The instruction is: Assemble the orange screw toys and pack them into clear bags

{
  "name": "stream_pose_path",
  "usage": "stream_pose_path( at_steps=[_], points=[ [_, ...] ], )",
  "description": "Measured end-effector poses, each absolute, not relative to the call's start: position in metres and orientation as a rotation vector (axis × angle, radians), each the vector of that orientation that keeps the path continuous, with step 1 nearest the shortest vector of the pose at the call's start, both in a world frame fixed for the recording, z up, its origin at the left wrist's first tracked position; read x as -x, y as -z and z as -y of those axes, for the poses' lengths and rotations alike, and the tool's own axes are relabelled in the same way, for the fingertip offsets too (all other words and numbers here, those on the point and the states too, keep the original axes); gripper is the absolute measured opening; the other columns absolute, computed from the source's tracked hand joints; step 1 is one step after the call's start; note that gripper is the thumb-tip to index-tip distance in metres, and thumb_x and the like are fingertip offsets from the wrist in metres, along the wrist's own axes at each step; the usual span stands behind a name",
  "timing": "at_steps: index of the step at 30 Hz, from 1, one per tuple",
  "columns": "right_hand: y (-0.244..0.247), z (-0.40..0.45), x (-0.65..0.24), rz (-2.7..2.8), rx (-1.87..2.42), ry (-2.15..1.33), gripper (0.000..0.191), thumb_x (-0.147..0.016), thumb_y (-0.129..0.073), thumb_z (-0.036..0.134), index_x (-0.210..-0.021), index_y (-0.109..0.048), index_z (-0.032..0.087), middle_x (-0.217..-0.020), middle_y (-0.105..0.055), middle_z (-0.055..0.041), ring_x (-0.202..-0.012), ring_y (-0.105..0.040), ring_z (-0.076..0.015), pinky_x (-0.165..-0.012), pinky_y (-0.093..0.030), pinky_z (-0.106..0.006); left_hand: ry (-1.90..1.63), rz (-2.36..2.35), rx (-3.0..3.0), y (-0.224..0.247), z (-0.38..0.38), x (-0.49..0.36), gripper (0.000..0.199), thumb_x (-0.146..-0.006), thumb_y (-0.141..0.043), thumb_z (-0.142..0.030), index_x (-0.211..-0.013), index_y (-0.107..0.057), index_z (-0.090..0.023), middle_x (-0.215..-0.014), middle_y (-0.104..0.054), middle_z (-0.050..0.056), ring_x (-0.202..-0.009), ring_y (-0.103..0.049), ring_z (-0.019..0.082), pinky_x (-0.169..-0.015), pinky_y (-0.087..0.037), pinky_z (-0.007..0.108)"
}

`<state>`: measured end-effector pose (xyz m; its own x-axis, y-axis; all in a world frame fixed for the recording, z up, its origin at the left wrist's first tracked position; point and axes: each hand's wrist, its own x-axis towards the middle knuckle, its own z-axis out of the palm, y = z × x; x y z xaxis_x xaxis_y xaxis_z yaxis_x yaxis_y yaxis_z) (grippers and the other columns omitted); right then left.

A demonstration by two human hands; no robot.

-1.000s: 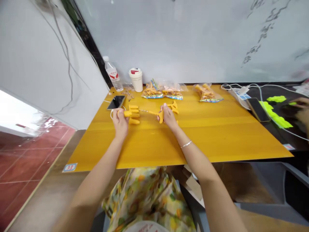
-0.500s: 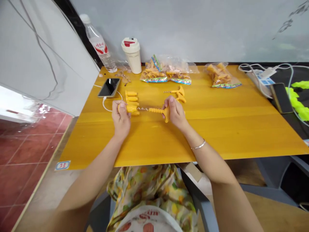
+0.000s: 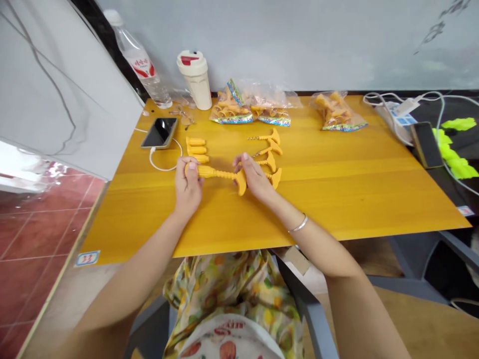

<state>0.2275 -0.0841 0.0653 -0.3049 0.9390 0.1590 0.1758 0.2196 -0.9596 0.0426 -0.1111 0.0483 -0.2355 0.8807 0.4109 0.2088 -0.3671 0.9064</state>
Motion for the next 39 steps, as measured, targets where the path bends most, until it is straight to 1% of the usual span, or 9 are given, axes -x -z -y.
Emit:
stream_pose_path(
  at_steps=[2,5,10,15,19,25,29,32,39],
  points=[
    [-0.068,0.084,-0.232,1.858,0.973,-0.930,0.067,-0.094,-0.015,0.078,-0.112,-0.052,0.025,-0.091,-0.062,-0.0077,-0.079,-0.063,-0.0222,-0.072,-0.054,-0.039,-1.646,-1.276,-1.389,-0.050,0.109,-0.044,0.040,-0.096,-0.042,-0.063,-0.088,-0.045,-0.024,-0.074,-0.040,-0.002,-0.055,-0.036,0.010,-0.051,-0.032,0.025],
    [-0.079,0.085,-0.240,2.224,0.798,-0.630,0.087,-0.079,-0.034,0.091,-0.126,-0.049,0.019,-0.111,-0.060,-0.0155,-0.102,-0.060,-0.0304,-0.091,-0.051,-0.047,-1.638,-1.214,-1.251,-0.051,0.107,-0.044,0.043,-0.095,-0.043,-0.065,-0.083,-0.041,-0.024,-0.067,-0.033,-0.004,-0.049,-0.030,0.009,-0.045,-0.026,0.024],
    [-0.096,0.086,-0.249,2.527,0.846,-0.372,0.102,-0.066,-0.053,0.093,-0.135,-0.050,0.018,-0.124,-0.057,-0.0192,-0.115,-0.057,-0.0377,-0.097,-0.047,-0.050,-1.601,-1.177,-1.169,-0.050,0.105,-0.041,0.037,-0.097,-0.046,-0.056,-0.080,-0.043,-0.023,-0.063,-0.030,-0.005,-0.046,-0.027,0.009,-0.041,-0.023,0.022],
    [-0.091,0.083,-0.249,2.467,0.909,-0.340,0.086,-0.077,-0.042,0.089,-0.121,-0.062,0.018,-0.121,-0.060,-0.0186,-0.109,-0.060,-0.0334,-0.093,-0.048,-0.044,-1.576,-1.229,-1.324,-0.048,0.109,-0.041,0.037,-0.097,-0.046,-0.056,-0.082,-0.046,-0.023,-0.067,-0.037,-0.004,-0.052,-0.034,0.010,-0.047,-0.031,0.023],
    [-0.083,0.088,-0.241,2.311,0.839,-0.758,0.073,-0.090,-0.029,0.081,-0.076,-0.067,0.020,-0.081,-0.066,-0.0090,-0.076,-0.062,-0.0210,-0.075,-0.049,-0.035,-1.599,-1.300,-1.512,-0.049,0.113,-0.041,0.038,-0.097,-0.044,-0.059,-0.089,-0.051,-0.022,-0.077,-0.045,-0.001,-0.061,-0.041,0.011,-0.057,-0.037,0.025],
    [-0.074,0.094,-0.226,1.816,0.797,-1.756,0.085,-0.095,-0.013,0.077,-0.052,-0.058,0.019,-0.050,-0.054,-0.0037,-0.050,-0.049,-0.0128,-0.055,-0.042,-0.028,-1.715,-1.325,-1.623,-0.047,0.117,-0.039,0.034,-0.100,-0.042,-0.055,-0.095,-0.052,-0.022,-0.085,-0.047,0.000,-0.068,-0.044,0.011,-0.062,-0.040,0.024],
    [-0.069,0.089,-0.225,1.641,0.859,-1.772,0.081,-0.090,-0.019,0.083,-0.093,-0.068,0.019,-0.062,-0.061,-0.0010,-0.052,-0.050,-0.0117,-0.054,-0.042,-0.027,-1.742,-1.320,-1.538,-0.045,0.114,-0.041,0.035,-0.100,-0.040,-0.056,-0.095,-0.049,-0.022,-0.084,-0.044,-0.001,-0.061,-0.039,0.009,-0.055,-0.037,0.022],
    [-0.072,0.083,-0.231,1.527,0.933,-1.462,0.072,-0.088,-0.031,0.083,-0.125,-0.057,0.026,-0.076,-0.063,0.0008,-0.061,-0.056,-0.0131,-0.059,-0.045,-0.027,-1.737,-1.288,-1.420,-0.047,0.112,-0.042,0.037,-0.100,-0.038,-0.059,-0.095,-0.045,-0.023,-0.078,-0.039,-0.003,-0.054,-0.033,0.008,-0.049,-0.031,0.022],
    [-0.082,0.048,-0.269,1.527,1.144,-0.820,0.065,-0.095,-0.025,0.076,-0.121,-0.058,0.027,-0.079,-0.063,-0.0002,-0.061,-0.055,-0.0129,-0.060,-0.046,-0.026,-1.556,-1.381,-1.825,-0.053,0.115,-0.039,0.031,-0.101,-0.040,-0.051,-0.094,-0.047,-0.022,-0.073,-0.043,-0.003,-0.059,-0.041,0.010,-0.059,-0.036,0.025]
  ],
)
